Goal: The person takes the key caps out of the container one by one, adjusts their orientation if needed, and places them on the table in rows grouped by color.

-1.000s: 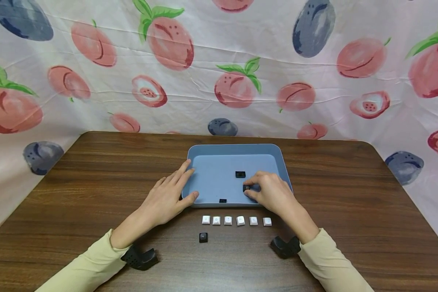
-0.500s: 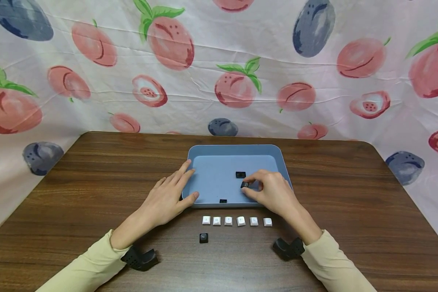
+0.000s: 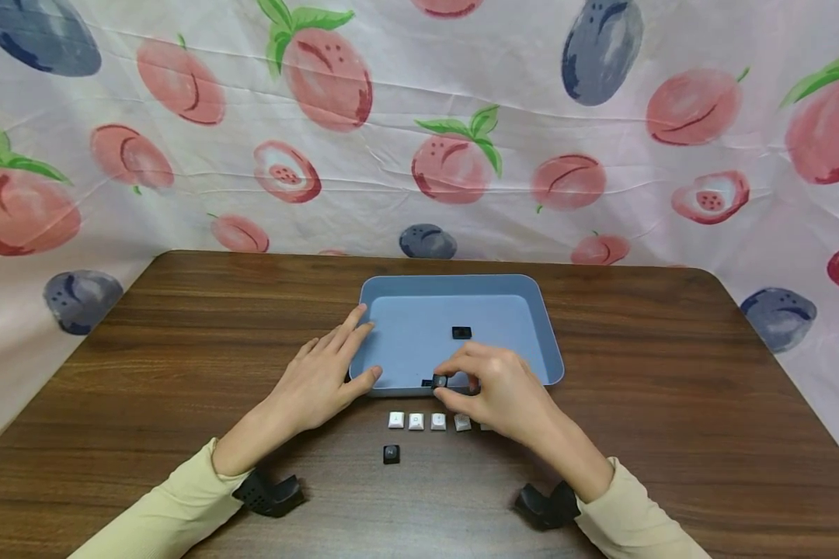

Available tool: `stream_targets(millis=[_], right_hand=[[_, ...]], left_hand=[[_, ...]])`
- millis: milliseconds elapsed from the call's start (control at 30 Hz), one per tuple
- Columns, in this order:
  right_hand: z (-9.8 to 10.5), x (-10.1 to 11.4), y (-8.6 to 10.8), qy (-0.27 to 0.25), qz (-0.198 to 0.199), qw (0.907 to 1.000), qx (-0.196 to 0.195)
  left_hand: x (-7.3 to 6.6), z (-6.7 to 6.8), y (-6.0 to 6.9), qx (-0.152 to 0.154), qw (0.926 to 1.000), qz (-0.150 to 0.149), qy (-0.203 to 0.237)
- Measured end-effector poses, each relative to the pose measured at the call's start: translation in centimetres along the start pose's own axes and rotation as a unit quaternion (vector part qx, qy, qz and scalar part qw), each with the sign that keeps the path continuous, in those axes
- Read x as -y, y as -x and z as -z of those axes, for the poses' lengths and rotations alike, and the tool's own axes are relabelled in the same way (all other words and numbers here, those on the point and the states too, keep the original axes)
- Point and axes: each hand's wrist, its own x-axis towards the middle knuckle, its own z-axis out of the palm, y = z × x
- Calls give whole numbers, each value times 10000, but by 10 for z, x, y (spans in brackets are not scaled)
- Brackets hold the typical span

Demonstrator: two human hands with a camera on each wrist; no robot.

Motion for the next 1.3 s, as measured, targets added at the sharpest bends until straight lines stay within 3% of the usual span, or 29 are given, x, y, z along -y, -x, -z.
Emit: stream_targets(millis=[333,767,1067,1300], right_hand=[[-7,21,6,-224,187,9993,243],[-22,36,21,91,272,9982,520],[-26,39,25,386,297,9924,1126],[-29,40,25,386,339,9941,951]], left_hand=[[-1,0,-2,36,10000,2,-34],[0,1,-1,-21,10000,-26,-33],[0,2,0,2,10000,-16,-16],[0,1,0,35,10000,-1,-21]])
